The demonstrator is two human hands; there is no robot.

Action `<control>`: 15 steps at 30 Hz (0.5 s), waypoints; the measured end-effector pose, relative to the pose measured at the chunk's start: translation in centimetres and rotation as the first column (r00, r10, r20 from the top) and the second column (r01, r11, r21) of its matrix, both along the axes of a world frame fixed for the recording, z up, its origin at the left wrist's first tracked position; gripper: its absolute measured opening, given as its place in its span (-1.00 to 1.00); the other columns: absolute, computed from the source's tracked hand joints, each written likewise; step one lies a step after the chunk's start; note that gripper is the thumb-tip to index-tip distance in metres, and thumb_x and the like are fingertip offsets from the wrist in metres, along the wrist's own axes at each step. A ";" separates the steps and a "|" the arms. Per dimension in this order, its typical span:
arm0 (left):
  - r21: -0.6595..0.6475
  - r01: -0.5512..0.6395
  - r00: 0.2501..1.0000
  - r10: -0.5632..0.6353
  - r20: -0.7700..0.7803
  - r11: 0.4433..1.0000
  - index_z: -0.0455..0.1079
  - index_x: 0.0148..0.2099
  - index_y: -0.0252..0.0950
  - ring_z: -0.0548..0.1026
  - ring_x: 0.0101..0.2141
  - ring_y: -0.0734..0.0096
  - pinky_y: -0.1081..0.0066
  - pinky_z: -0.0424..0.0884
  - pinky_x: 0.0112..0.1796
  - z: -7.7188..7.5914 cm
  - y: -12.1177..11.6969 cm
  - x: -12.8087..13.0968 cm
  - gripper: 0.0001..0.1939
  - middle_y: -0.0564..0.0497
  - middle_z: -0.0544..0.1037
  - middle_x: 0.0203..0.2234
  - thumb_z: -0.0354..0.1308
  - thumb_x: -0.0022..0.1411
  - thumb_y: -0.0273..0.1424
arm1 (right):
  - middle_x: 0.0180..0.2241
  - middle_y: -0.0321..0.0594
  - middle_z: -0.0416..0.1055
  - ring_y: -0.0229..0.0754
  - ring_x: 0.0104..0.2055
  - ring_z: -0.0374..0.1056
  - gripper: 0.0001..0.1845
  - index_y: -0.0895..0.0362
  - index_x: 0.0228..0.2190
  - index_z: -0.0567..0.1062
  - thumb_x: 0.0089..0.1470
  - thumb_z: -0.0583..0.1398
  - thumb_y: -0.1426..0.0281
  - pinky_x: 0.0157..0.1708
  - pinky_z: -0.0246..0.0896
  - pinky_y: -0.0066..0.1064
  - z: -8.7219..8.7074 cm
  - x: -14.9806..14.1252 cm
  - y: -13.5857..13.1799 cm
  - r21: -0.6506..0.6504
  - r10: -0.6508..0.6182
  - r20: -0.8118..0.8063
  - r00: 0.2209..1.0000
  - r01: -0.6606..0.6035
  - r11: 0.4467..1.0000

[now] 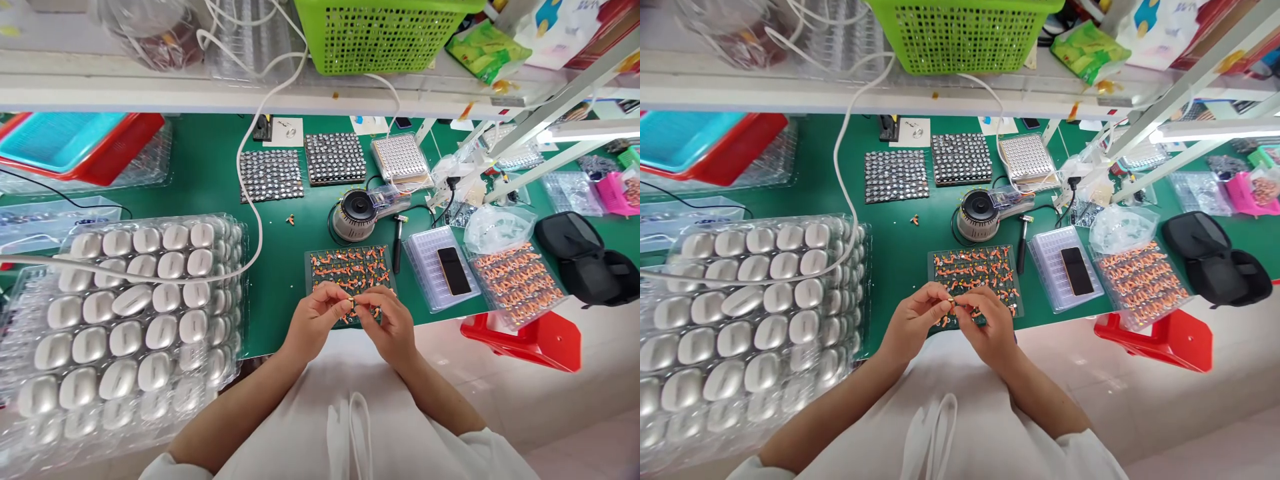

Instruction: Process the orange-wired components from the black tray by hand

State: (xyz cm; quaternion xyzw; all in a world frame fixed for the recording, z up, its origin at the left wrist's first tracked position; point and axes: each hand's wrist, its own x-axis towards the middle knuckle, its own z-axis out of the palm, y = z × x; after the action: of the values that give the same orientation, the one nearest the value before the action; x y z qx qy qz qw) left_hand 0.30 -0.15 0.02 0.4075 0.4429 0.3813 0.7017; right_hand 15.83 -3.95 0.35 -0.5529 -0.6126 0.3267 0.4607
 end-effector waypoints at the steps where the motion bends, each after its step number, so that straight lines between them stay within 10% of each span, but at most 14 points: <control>1: 0.002 0.010 1.000 -0.010 -0.013 1.000 0.43 -0.36 -0.31 0.34 -0.39 0.47 0.47 0.32 -0.35 0.1 0.0 0.0 -0.86 0.05 0.37 -0.42 0.26 0.10 -0.34 | -0.32 -0.22 0.43 -0.18 -0.29 0.35 -0.81 0.04 -0.24 0.47 0.07 0.20 0.51 -0.27 0.28 -0.31 -0.1 0.0 0.0 -0.008 -0.007 -0.004 1.000 0.007 1.000; 15: -0.161 0.092 0.995 -0.095 -0.015 0.983 0.47 -0.19 -0.30 0.48 -0.49 0.44 0.40 0.41 -0.39 -2.5 -0.5 1.3 -0.73 0.05 0.57 -0.47 0.28 0.05 -0.30 | -0.34 -0.26 0.39 -0.25 -0.33 0.34 -0.87 0.06 -0.24 0.46 0.15 0.14 0.36 -0.31 0.27 -0.40 -2.8 1.0 -1.3 -0.263 -0.004 -0.274 0.962 -0.071 0.962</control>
State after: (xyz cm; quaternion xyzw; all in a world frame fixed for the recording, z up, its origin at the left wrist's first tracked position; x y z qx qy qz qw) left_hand 1.62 -0.66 -2.52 0.3744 0.4603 0.3066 0.7443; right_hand 16.88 -5.24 -2.41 -0.5498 -0.5027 0.4879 0.4551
